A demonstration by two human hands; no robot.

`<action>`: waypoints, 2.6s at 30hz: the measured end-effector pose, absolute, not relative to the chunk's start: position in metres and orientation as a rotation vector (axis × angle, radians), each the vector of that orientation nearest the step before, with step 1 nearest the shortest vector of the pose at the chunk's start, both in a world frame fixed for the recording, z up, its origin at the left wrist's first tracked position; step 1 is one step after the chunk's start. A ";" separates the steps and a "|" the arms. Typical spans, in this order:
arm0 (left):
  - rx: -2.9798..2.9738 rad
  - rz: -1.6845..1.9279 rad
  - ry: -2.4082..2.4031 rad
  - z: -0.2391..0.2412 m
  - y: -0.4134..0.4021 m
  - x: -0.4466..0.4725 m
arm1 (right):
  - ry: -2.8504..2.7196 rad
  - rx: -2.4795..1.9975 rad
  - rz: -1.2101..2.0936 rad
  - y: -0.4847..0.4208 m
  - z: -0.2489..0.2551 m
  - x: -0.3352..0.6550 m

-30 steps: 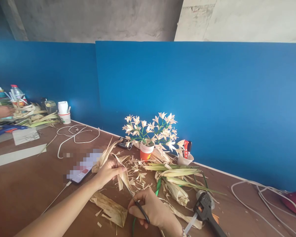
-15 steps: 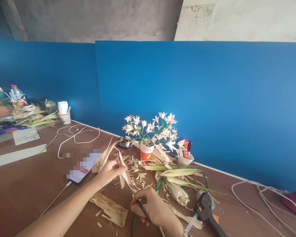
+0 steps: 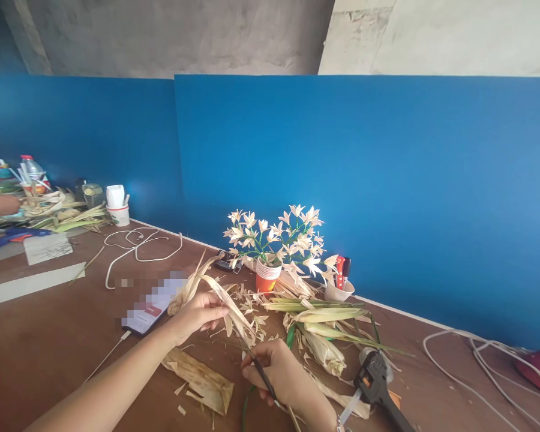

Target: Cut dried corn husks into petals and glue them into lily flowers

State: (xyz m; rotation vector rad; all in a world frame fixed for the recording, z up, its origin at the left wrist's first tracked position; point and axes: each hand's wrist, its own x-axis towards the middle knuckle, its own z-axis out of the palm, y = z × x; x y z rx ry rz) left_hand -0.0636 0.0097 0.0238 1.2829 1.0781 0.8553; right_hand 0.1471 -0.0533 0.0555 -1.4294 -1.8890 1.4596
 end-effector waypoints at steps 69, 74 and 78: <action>1.212 1.015 1.036 0.024 0.008 -0.057 | -1.975 -1.429 1.457 -0.052 0.064 0.145; 1.216 1.050 1.055 0.024 0.008 -0.058 | -1.985 -1.459 1.408 -0.053 0.064 0.146; 1.184 1.079 1.063 0.025 0.008 -0.057 | -1.994 -1.463 1.403 -0.053 0.065 0.147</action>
